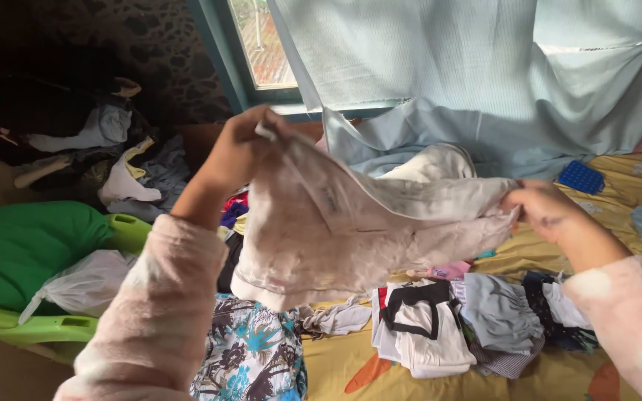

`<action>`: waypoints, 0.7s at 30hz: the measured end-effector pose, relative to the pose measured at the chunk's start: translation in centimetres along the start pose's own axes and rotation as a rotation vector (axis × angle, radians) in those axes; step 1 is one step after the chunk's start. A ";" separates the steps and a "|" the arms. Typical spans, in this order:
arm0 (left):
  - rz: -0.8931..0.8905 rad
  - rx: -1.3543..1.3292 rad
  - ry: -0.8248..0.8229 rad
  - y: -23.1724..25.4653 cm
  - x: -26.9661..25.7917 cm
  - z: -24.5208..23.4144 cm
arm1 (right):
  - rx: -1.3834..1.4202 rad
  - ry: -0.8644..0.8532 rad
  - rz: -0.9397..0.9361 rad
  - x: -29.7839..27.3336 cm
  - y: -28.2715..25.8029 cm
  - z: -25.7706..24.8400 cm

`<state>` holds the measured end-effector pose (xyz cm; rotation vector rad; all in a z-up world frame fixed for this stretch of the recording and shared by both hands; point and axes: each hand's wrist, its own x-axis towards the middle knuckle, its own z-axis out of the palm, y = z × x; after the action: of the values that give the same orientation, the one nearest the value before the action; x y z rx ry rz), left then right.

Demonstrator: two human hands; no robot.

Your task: The recorder sorts and folds various pieces of laundry on a bed.

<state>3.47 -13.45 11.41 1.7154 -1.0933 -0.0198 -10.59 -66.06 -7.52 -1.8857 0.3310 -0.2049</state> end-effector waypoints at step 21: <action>0.005 1.042 -0.025 -2.4 -4.7 0.1 | -0.153 0.014 -0.143 0.9 3.1 6.0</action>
<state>2.21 -10.27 7.36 2.6187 -1.2124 0.6320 -8.33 -61.91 -12.45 -2.0618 0.2261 -0.2959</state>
